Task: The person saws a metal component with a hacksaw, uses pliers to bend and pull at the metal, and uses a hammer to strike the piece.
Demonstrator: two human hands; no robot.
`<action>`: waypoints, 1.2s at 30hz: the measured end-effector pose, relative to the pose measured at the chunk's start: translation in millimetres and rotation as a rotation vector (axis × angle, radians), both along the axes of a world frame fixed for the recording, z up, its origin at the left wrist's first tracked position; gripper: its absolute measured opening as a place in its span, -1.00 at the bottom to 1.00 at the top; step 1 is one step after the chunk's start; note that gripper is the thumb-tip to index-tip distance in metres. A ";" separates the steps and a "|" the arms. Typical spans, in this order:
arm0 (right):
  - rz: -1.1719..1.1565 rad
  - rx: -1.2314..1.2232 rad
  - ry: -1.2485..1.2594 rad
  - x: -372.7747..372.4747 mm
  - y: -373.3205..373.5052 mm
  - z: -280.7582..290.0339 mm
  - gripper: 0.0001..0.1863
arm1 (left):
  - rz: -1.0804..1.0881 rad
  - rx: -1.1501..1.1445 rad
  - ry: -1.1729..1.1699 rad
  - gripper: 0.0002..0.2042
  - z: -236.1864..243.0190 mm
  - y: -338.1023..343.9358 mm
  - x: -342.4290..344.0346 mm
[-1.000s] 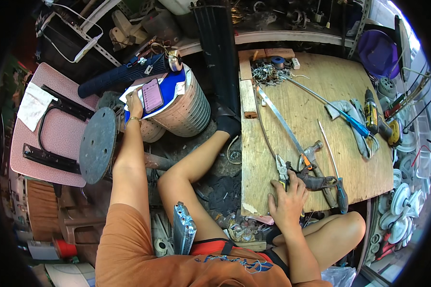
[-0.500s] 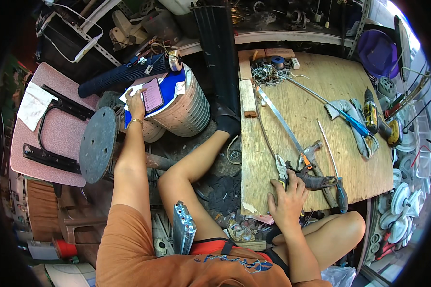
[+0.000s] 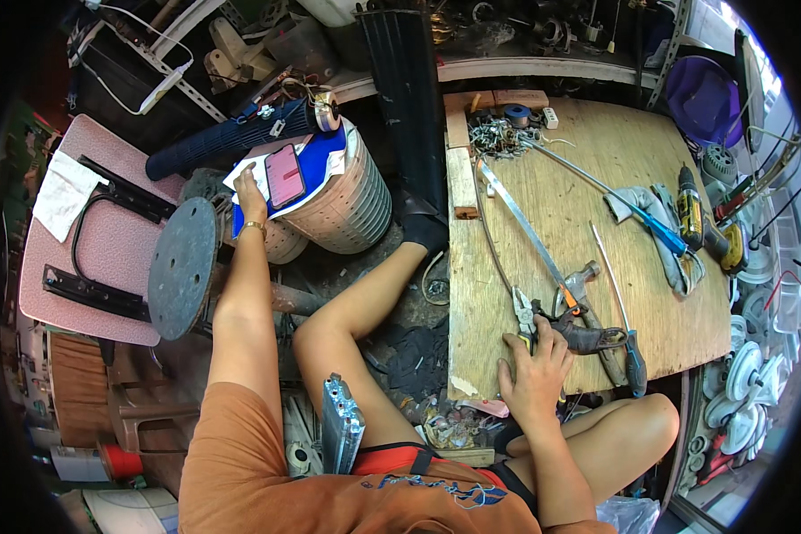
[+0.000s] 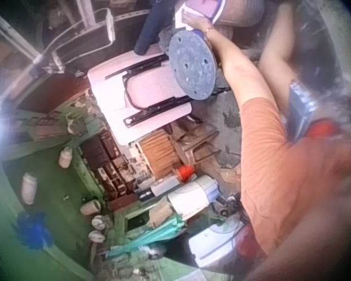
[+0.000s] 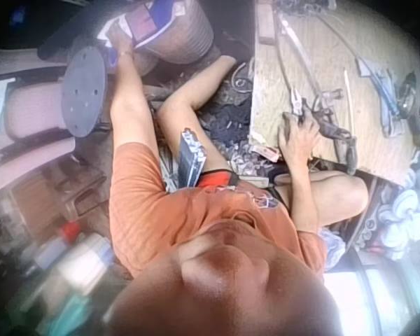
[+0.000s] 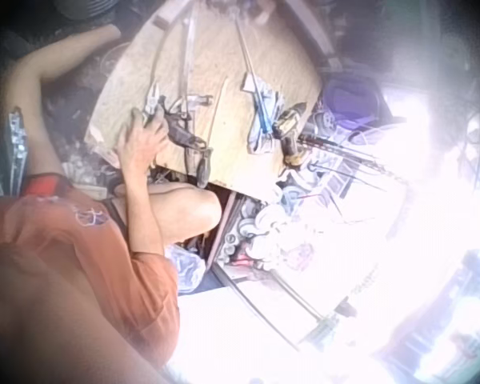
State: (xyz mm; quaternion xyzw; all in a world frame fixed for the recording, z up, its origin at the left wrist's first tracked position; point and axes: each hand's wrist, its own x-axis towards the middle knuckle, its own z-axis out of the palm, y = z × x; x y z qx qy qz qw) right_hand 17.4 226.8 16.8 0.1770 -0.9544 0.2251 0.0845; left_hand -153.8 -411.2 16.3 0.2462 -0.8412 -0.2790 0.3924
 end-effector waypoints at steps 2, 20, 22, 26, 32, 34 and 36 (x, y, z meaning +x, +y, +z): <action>0.000 -0.001 0.003 -0.1 0.6 0.4 -0.53 | -0.003 0.040 0.019 -0.51 -4.2 -2.6 -0.6; -0.002 0.002 0.002 0.8 1.2 1.2 -0.54 | -0.156 -0.022 -0.159 -0.18 -17.7 6.5 16.2; -0.003 0.004 -0.004 0.1 1.4 1.5 -0.54 | -0.136 0.072 -0.125 -0.16 -16.9 9.0 14.3; -0.004 0.014 0.011 0.7 3.0 -0.2 -0.56 | -0.120 0.002 -0.156 -0.14 -13.7 15.2 16.2; -0.001 0.000 0.001 0.6 2.3 1.4 -0.53 | -0.110 0.005 -0.177 -0.10 -7.7 22.9 17.5; 0.000 0.000 0.006 0.7 2.7 1.0 -0.53 | -0.109 -0.045 -0.197 -0.11 -8.4 23.5 17.1; -0.001 0.000 0.006 0.7 3.2 -0.1 -0.53 | -0.108 -0.029 -0.191 -0.11 -10.7 22.7 15.3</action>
